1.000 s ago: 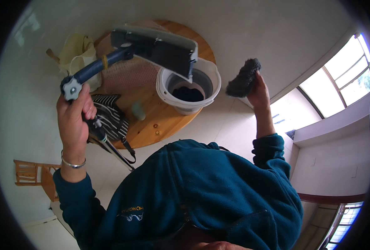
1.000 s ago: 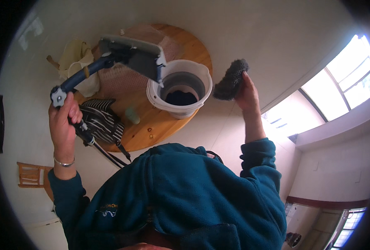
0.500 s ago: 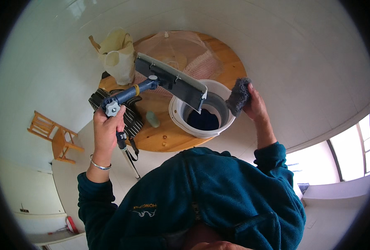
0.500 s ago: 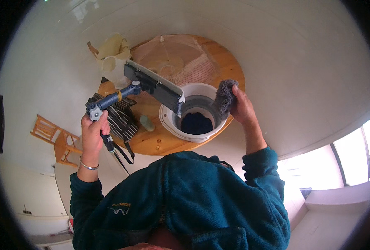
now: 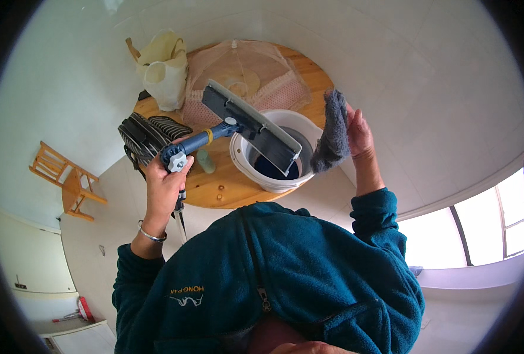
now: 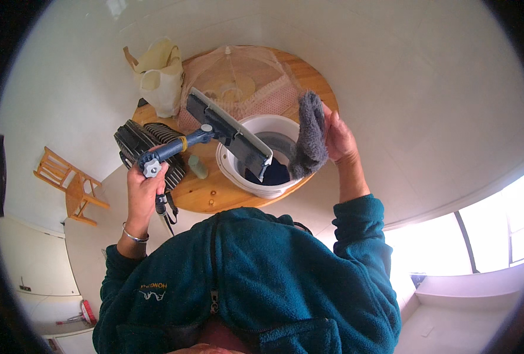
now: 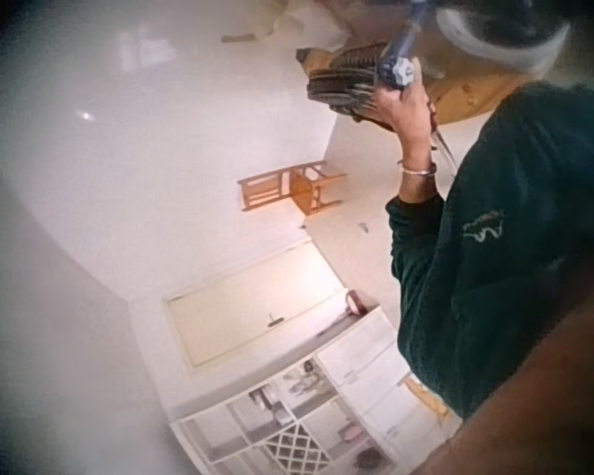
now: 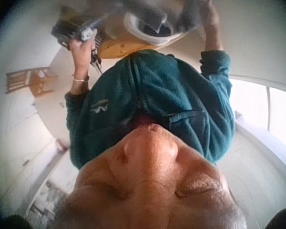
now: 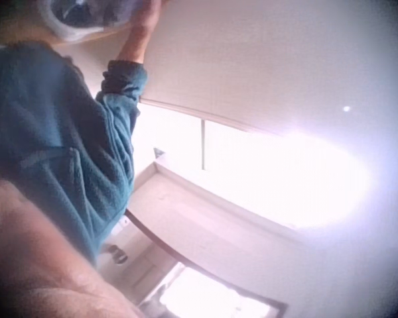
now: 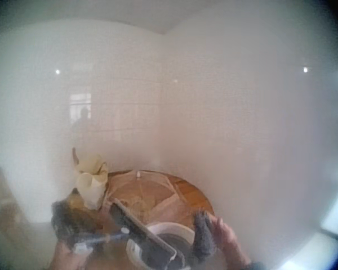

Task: The person rinses a gray microfiber pad at the kitchen sink, then assembles a flat mop by attaching the pad to the mop head and connecting the handle. The person adjusts the mop head and handle, then dips the mop into a bucket of water.

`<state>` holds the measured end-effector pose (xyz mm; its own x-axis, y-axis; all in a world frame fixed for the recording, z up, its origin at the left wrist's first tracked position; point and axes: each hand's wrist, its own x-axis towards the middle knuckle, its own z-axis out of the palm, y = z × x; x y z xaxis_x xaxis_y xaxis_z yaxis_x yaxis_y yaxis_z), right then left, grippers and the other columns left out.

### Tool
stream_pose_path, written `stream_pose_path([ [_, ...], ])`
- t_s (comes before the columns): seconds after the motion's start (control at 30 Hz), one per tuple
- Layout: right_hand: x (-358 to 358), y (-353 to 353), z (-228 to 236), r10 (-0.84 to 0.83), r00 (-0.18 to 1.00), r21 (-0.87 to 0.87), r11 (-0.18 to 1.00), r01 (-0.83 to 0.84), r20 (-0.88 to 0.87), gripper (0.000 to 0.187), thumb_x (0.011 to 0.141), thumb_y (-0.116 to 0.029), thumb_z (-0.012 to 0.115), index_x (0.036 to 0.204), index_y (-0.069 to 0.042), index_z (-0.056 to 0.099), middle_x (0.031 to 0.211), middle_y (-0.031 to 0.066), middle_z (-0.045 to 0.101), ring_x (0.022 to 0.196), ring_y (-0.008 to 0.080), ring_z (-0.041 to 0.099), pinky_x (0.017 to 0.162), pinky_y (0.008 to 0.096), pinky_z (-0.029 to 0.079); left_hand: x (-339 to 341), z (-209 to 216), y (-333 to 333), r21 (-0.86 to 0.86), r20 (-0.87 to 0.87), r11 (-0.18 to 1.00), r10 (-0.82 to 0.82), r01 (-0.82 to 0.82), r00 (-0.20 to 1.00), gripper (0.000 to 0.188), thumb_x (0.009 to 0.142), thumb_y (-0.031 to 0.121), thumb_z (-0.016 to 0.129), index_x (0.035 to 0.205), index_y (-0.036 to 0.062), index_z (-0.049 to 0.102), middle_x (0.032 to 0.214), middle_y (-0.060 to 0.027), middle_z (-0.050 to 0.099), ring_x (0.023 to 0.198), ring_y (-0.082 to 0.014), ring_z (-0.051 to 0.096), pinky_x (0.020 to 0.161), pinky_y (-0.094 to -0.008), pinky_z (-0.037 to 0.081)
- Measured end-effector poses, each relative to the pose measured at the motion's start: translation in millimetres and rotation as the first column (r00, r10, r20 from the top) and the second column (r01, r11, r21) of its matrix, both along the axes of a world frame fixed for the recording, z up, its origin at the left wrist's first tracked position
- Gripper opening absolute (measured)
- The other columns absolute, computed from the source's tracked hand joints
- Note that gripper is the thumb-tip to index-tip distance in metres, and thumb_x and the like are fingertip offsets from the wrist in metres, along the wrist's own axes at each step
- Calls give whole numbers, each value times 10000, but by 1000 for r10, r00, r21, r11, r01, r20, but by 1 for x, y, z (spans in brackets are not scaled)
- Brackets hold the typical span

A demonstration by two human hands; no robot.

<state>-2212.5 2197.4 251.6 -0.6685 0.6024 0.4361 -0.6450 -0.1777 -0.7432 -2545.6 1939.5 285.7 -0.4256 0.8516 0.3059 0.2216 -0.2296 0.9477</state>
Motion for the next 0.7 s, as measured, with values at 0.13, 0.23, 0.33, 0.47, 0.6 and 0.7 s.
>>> stream_pose_path([
  [0.13, -4, -8, 10, -19, 999, 15, 1000, 19, 32, 771, 923, -529, 541, 1467, -36, 307, 1320, 100, 546, 1138, 203, 575, 970, 343, 475, -6, -1, -7, 1, 85, 1000, -21, 21, 996, 327, 865, 8, 650, 1190, 25, 628, 720, 37, 547, 518, -11, 414, 450, -178, 322],
  [0.23, -5, -12, 18, -61, 998, 32, 998, 61, 12, 761, 929, -540, 521, 1459, -32, 319, 1318, 97, 546, 1139, 213, 571, 947, 355, 488, -14, -4, -16, 26, 124, 999, -35, 32, 992, 338, 850, -18, 634, 1188, 2, 630, 714, 27, 557, 508, -18, 428, 456, -178, 340],
  [0.33, -4, -15, 23, -124, 992, -18, 992, 123, -32, 723, 929, -521, 534, 1425, -21, 373, 1268, 100, 579, 1086, 215, 594, 899, 357, 513, -24, -8, -27, 16, 170, 998, -59, 57, 984, 351, 831, -13, 652, 1182, 0, 636, 720, 17, 576, 499, -24, 437, 456, -177, 353],
  [0.47, -2, -25, 25, 67, 998, 206, 976, -68, 11, 570, 934, -423, 570, 1312, 0, 512, 1111, 103, 655, 923, 201, 651, 803, 332, 551, -35, -15, -50, 8, 125, 999, 38, -39, 991, 370, 783, -30, 684, 1151, -12, 645, 719, -11, 606, 488, -32, 464, 438, -180, 364],
  [0.6, -15, -30, 26, -191, 835, 383, 923, -27, 516, 179, 859, -163, 679, 933, -1, 700, 954, 73, 650, 846, 168, 623, 783, 306, 529, -45, -26, -64, -4, 76, 991, 134, -134, 988, 338, 770, 31, 708, 1100, -26, 656, 694, 3, 593, 484, -30, 464, 435, -173, 366],
  [0.7, -37, -28, 27, 228, 954, 331, 900, -283, 196, 278, 797, -250, 744, 932, -9, 705, 1034, 140, 640, 984, 221, 589, 894, 331, 471, -59, -35, -68, -51, 39, 977, 210, -208, 977, 321, 780, 87, 699, 1070, -42, 660, 651, 4, 571, 473, -42, 459, 430, -193, 365],
])
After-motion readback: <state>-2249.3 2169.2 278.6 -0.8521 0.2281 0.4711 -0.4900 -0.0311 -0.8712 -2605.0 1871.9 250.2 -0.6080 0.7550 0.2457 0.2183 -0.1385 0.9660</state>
